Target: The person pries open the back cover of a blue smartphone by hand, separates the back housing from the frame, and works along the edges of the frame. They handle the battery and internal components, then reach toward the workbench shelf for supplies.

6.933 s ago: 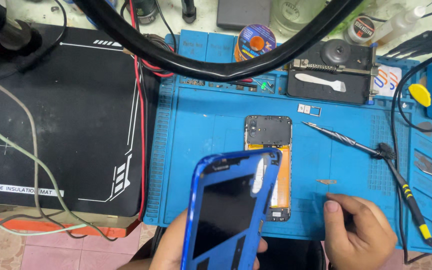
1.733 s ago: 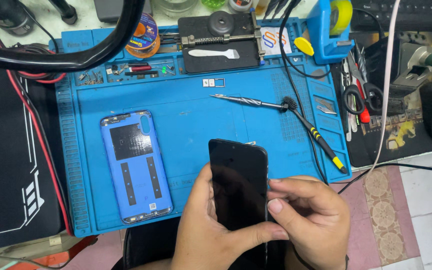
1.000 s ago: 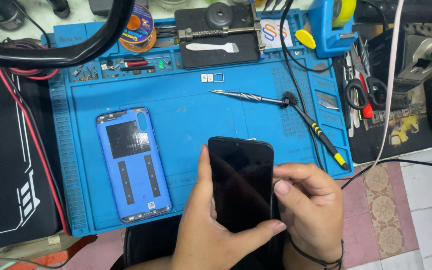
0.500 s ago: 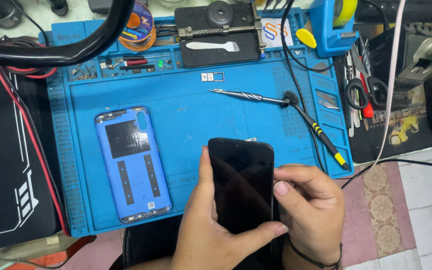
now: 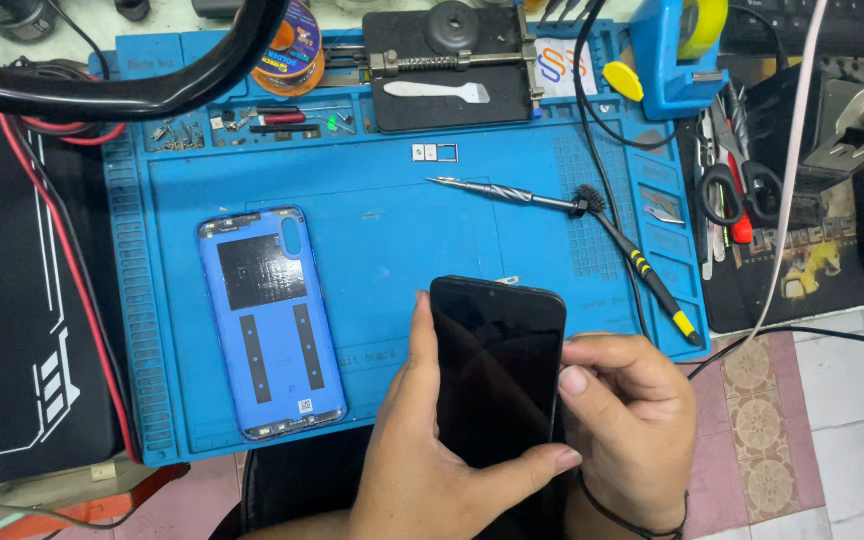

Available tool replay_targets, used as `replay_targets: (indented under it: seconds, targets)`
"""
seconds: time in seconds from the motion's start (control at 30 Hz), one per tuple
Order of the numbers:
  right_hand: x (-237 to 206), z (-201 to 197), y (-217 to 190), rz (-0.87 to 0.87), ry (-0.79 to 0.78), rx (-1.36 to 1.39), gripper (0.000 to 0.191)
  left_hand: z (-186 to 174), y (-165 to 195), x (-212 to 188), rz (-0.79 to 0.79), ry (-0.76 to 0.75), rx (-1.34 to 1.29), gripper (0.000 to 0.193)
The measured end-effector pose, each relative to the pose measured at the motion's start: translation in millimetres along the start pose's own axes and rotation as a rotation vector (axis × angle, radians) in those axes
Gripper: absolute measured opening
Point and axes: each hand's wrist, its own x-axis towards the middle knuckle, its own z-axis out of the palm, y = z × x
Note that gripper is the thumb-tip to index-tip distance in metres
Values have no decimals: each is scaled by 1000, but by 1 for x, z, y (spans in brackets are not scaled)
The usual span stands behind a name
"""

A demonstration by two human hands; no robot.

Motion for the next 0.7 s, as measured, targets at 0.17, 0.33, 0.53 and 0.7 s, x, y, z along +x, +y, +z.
replay_targets:
  seconds: [0.17,0.33,0.53,0.7]
  targets:
    - [0,0,1,19,23,49,22,0,0,0,10,8,13,134]
    - [2,4,-3,6,29,-57,21,0,0,0,-20,-5,-21,134]
    - [7,10,-6,28,23,106,15,1,0,-1,-45,-23,-10,135]
    - [4,13,-10,18,40,38,14,0,-1,-2,-43,-41,-26,135]
